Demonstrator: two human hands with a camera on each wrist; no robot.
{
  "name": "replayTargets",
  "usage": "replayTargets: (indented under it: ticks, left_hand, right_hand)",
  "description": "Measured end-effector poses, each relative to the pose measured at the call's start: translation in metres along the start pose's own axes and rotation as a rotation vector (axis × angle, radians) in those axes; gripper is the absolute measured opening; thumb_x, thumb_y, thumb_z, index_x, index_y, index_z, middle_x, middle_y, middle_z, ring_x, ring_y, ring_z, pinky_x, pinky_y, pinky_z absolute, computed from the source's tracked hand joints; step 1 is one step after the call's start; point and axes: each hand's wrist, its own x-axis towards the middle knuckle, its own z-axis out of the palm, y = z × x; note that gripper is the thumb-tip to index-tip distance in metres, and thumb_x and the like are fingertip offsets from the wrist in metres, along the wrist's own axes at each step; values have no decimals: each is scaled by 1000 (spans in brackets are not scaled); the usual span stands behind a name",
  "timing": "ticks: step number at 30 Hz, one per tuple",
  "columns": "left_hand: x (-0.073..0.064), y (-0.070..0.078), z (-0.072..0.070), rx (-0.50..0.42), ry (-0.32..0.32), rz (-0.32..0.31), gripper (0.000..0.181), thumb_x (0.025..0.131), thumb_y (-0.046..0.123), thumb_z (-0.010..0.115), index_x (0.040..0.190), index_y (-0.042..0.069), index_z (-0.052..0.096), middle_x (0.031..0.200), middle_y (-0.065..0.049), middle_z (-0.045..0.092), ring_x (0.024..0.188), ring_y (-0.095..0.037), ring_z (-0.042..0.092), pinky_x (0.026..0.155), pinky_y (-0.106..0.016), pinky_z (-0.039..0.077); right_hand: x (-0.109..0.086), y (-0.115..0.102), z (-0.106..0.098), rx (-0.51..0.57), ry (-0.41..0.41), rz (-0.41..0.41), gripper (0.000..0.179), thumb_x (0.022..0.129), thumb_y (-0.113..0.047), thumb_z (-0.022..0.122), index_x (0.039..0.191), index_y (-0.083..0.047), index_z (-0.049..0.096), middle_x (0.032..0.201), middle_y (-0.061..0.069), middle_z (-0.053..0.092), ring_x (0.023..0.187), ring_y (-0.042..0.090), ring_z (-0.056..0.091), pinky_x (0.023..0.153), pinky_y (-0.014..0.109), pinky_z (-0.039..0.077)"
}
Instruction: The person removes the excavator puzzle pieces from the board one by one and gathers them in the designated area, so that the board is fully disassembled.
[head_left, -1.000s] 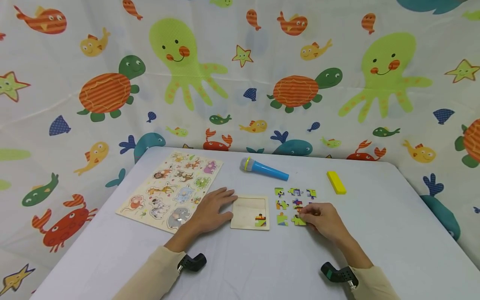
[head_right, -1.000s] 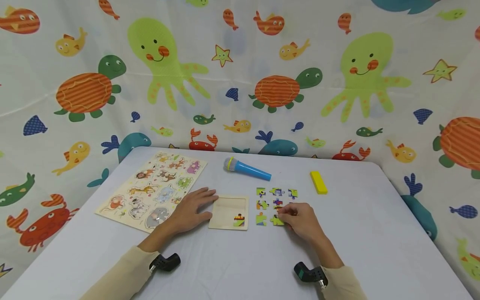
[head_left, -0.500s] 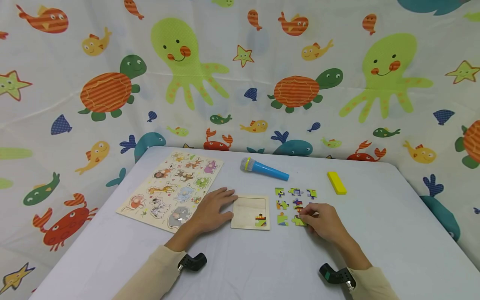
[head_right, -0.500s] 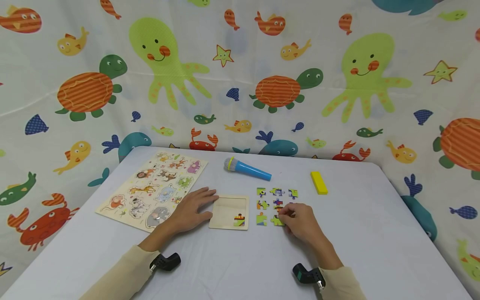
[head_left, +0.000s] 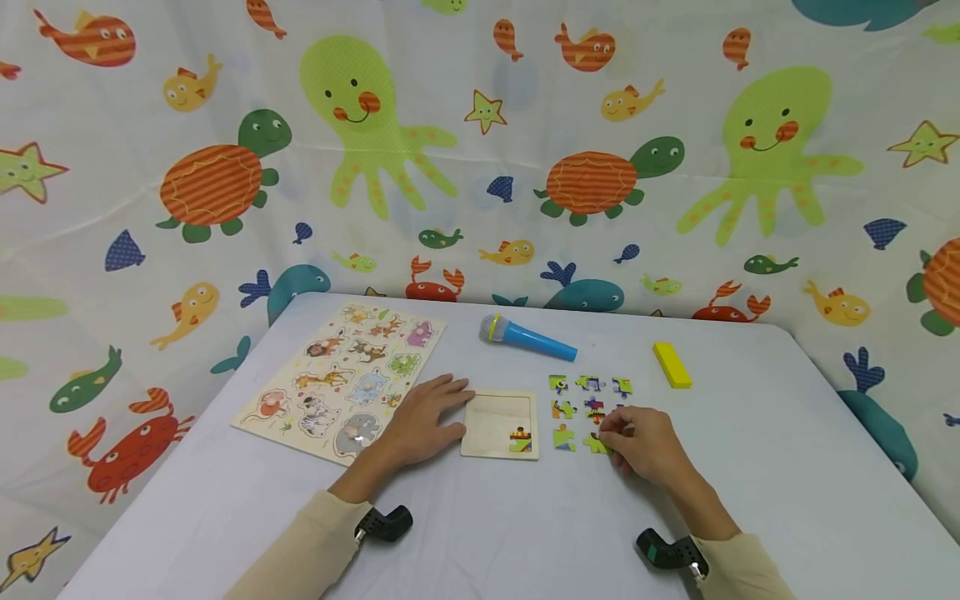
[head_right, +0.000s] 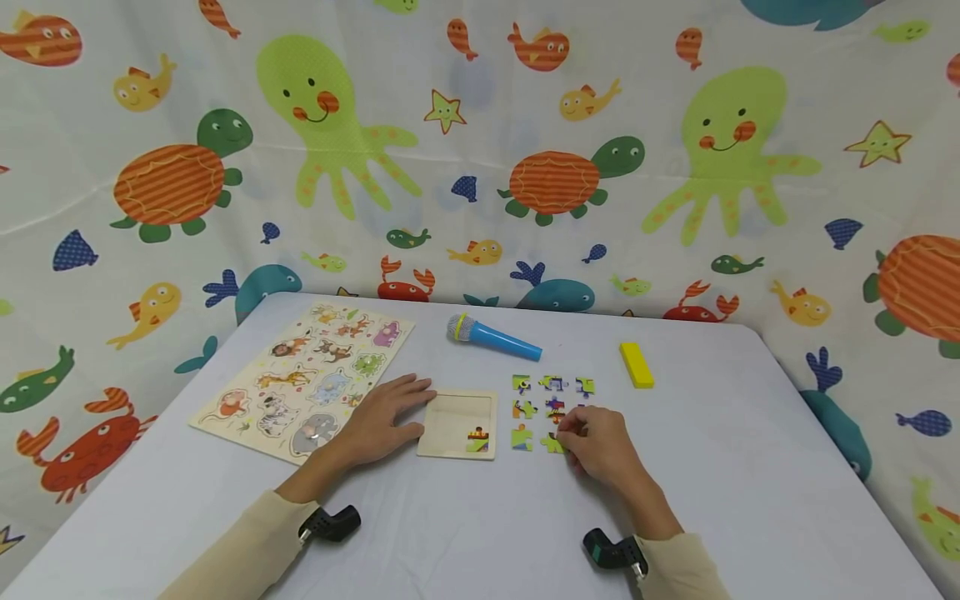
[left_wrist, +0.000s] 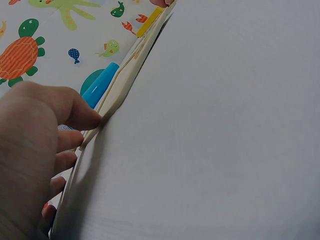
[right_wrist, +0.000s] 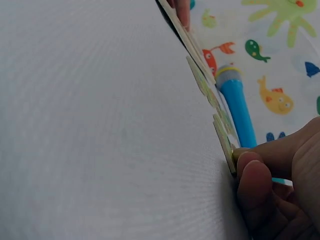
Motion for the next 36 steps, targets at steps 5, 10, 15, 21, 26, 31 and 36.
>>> replayTargets:
  ticks: [5, 10, 15, 21, 26, 31, 36]
  left_hand:
    - [-1, -1, 0, -4, -2, -2, 52, 91, 29, 65, 141, 17, 62, 154, -1, 50, 150, -27, 33, 121, -56, 26]
    - [1, -2, 1, -2, -5, 2, 52, 91, 31, 64, 142, 18, 62, 155, -1, 49, 151, -26, 32, 121, -55, 26]
    - [0, -2, 1, -2, -6, -2, 53, 91, 31, 64, 143, 19, 61, 155, -1, 49, 151, -26, 32, 121, -54, 25]
    - [-2, -1, 0, -5, 1, 1, 53, 91, 30, 65, 142, 18, 62, 155, -2, 50, 150, -27, 33, 121, -56, 26]
    - [0, 0, 1, 1, -1, 3, 53, 91, 31, 65, 142, 19, 62, 155, -1, 50, 150, -27, 33, 120, -56, 27]
    - [0, 0, 1, 2, -4, 6, 52, 91, 30, 65, 142, 18, 62, 154, -2, 50, 150, -27, 33, 120, -56, 26]
    - [-2, 0, 0, -4, 4, 5, 52, 90, 28, 65, 141, 16, 63, 154, -3, 51, 150, -29, 34, 120, -57, 26]
  right_hand:
    - [1, 2, -3, 5, -8, -8, 14, 87, -10, 79, 99, -5, 72, 78, 4, 62, 59, 18, 59, 50, 27, 53]
    - [-1, 1, -8, 2, -41, -1, 23, 79, -12, 84, 99, -6, 72, 83, 5, 60, 62, 18, 58, 52, 27, 52]
    - [-2, 0, -8, -7, -46, 10, 27, 76, -12, 86, 98, -5, 71, 84, 6, 59, 61, 19, 57, 51, 26, 52]
    - [-2, 1, -7, -3, -40, 4, 26, 76, -12, 86, 97, -5, 71, 83, 6, 59, 59, 19, 57, 50, 26, 52]
    - [-2, 3, -9, 9, -37, -1, 27, 76, -12, 87, 96, -4, 71, 83, 6, 59, 60, 18, 57, 50, 27, 53]
    - [-3, 0, -9, 24, -27, 2, 27, 77, -12, 86, 98, -4, 72, 81, 6, 59, 64, 18, 59, 51, 28, 55]
    - [-3, -12, -7, 27, -9, 3, 26, 81, -15, 83, 102, -5, 72, 80, 6, 58, 63, 20, 59, 50, 28, 52]
